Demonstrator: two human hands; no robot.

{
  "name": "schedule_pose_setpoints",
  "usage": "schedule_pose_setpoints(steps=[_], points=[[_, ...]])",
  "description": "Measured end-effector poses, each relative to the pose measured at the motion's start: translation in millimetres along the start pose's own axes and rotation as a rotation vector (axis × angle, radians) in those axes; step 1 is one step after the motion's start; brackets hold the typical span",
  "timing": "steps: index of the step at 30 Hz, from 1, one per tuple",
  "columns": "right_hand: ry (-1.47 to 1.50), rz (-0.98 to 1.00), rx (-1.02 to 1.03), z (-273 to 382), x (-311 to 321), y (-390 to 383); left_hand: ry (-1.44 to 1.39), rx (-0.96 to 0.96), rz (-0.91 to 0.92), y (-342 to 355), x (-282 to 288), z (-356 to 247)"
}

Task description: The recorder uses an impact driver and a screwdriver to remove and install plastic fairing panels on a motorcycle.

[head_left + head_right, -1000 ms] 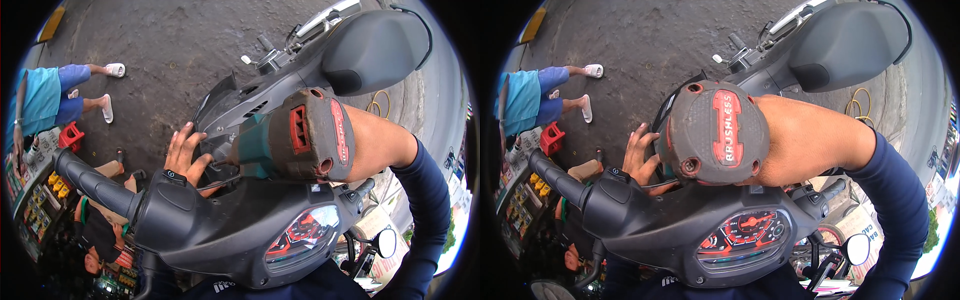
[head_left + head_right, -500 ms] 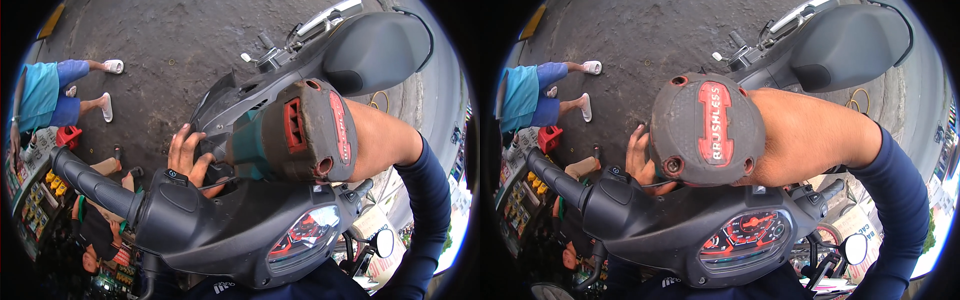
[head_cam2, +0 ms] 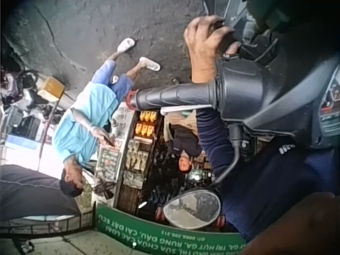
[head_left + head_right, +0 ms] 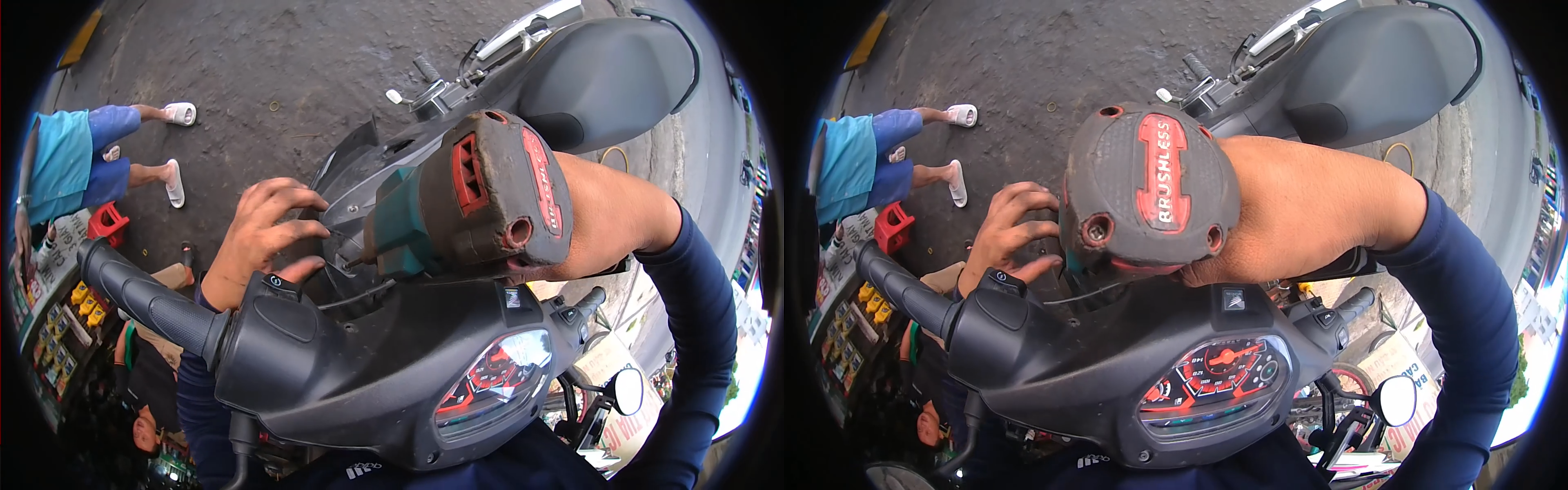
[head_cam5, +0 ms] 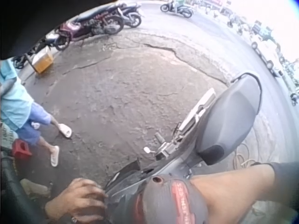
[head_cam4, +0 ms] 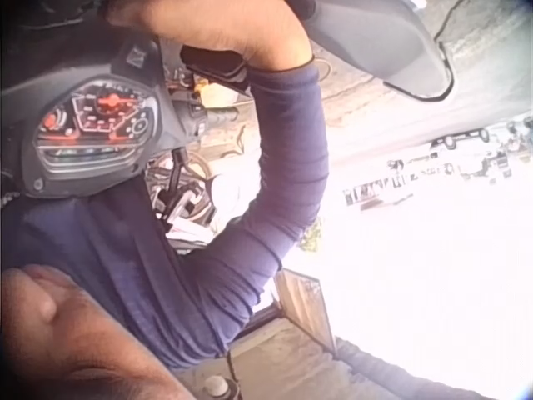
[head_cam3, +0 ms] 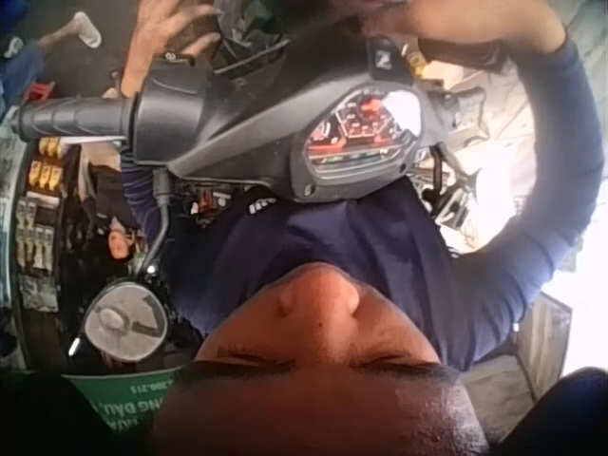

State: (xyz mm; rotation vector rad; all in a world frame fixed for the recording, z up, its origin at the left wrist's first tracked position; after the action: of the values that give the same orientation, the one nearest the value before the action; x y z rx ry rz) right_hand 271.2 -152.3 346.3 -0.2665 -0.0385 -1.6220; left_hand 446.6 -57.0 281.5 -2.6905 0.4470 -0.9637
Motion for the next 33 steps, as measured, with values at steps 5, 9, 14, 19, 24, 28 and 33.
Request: schedule_pose_setpoints(steps=[5, 9, 14, 19, 24, 28, 33], points=[[0.122, -0.036, -0.083, -20, -9, -6, 0.310, -0.138, 0.299, 10, -57, -25], [-0.024, -0.008, 0.019, -1, 1, -6, 0.308, -0.073, 0.210, 3, -58, -23], [0.074, -0.059, -0.035, -10, 0, -9, 0.384, 0.012, 0.130, -5, -55, -31], [0.298, -0.017, -0.141, -37, -3, -10, 0.361, 0.070, 0.032, -14, -60, -22], [0.349, 0.026, -0.471, -69, -6, -29, 0.262, 0.014, -0.157, -24, -62, -17], [0.469, -0.005, -0.438, -90, -3, -35, 0.189, 0.035, -0.244, -33, -57, -15], [0.599, -0.118, -0.456, -123, 5, -58, -0.059, -0.014, -0.233, -27, -51, -4]])
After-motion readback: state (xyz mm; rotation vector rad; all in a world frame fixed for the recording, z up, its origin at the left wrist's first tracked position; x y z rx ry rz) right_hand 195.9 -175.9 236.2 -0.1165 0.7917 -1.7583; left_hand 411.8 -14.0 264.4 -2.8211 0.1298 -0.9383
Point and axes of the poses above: each hand's wrist, its own y-axis towards the middle knuckle, its own x-axis out of the back of the hand, z = x × y, the point moved 9 cm from there along y, towards the middle knuckle, and after that the axes turned 14 degrees about x, right-handed, at the moved point
